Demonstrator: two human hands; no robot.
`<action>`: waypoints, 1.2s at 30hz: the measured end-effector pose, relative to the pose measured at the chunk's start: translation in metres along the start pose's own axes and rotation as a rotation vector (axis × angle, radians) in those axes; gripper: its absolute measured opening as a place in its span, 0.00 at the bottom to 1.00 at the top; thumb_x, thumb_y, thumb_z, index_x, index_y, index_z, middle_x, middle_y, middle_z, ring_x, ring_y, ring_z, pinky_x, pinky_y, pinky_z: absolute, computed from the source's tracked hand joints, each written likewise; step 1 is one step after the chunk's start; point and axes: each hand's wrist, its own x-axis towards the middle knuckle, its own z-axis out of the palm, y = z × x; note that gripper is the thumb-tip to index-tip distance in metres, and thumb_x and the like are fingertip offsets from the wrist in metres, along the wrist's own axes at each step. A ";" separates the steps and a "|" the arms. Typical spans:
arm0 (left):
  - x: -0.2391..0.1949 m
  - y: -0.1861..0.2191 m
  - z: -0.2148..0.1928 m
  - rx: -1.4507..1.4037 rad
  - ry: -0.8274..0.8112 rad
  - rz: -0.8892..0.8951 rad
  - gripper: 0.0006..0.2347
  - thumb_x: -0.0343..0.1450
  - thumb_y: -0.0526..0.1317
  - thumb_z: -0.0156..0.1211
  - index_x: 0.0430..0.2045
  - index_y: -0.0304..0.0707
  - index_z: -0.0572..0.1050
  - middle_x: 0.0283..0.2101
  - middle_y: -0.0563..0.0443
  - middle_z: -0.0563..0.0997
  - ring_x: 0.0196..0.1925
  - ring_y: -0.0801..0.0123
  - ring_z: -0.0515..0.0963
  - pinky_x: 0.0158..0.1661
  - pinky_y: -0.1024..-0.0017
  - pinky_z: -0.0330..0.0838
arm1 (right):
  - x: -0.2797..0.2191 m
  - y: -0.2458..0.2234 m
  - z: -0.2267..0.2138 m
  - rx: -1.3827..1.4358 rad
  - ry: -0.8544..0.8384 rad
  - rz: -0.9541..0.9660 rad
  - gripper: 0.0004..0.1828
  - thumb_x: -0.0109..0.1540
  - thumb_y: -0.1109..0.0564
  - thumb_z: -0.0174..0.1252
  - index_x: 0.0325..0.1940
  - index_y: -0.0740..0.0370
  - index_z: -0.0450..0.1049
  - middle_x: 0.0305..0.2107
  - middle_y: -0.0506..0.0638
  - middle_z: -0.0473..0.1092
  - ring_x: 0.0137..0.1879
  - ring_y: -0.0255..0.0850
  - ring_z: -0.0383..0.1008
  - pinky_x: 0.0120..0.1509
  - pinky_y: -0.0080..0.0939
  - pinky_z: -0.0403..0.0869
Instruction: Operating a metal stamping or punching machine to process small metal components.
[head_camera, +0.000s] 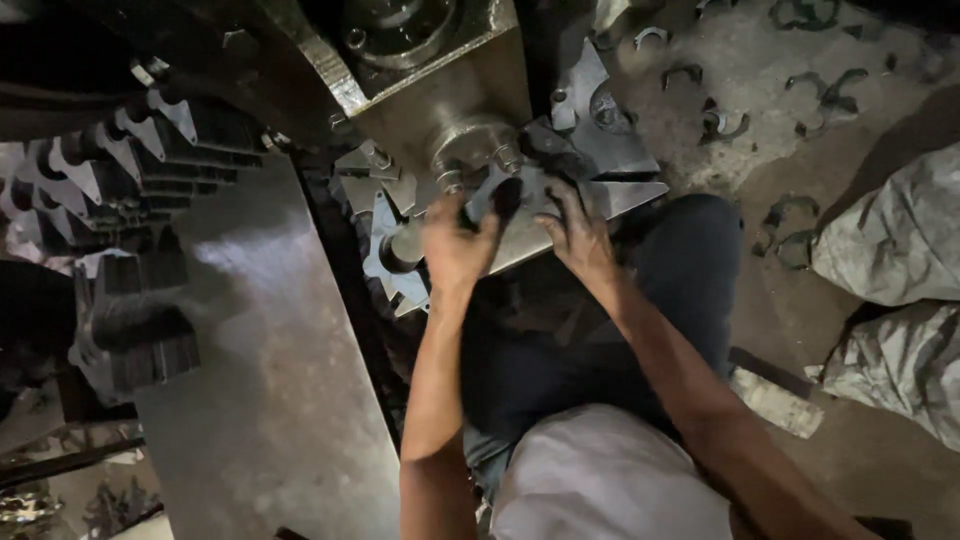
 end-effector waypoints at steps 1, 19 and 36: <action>-0.012 -0.005 0.006 -0.002 0.001 -0.006 0.14 0.63 0.41 0.71 0.39 0.43 0.75 0.36 0.51 0.75 0.35 0.56 0.77 0.37 0.62 0.72 | 0.000 -0.002 0.002 -0.002 -0.006 -0.001 0.22 0.67 0.56 0.65 0.62 0.66 0.70 0.50 0.63 0.70 0.53 0.59 0.75 0.52 0.53 0.76; -0.054 -0.028 0.042 -0.457 0.293 -0.371 0.06 0.70 0.30 0.63 0.38 0.33 0.75 0.40 0.40 0.78 0.44 0.45 0.79 0.45 0.60 0.73 | 0.000 0.052 0.064 0.223 0.080 0.009 0.18 0.74 0.56 0.48 0.56 0.72 0.77 0.45 0.61 0.74 0.44 0.49 0.81 0.47 0.44 0.79; -0.133 -0.180 0.022 0.452 -0.135 -0.710 0.18 0.70 0.42 0.64 0.42 0.23 0.69 0.41 0.24 0.74 0.42 0.36 0.76 0.45 0.54 0.70 | 0.006 0.038 0.035 -0.236 -0.174 0.066 0.17 0.71 0.51 0.61 0.58 0.68 0.75 0.26 0.63 0.72 0.27 0.54 0.73 0.31 0.49 0.70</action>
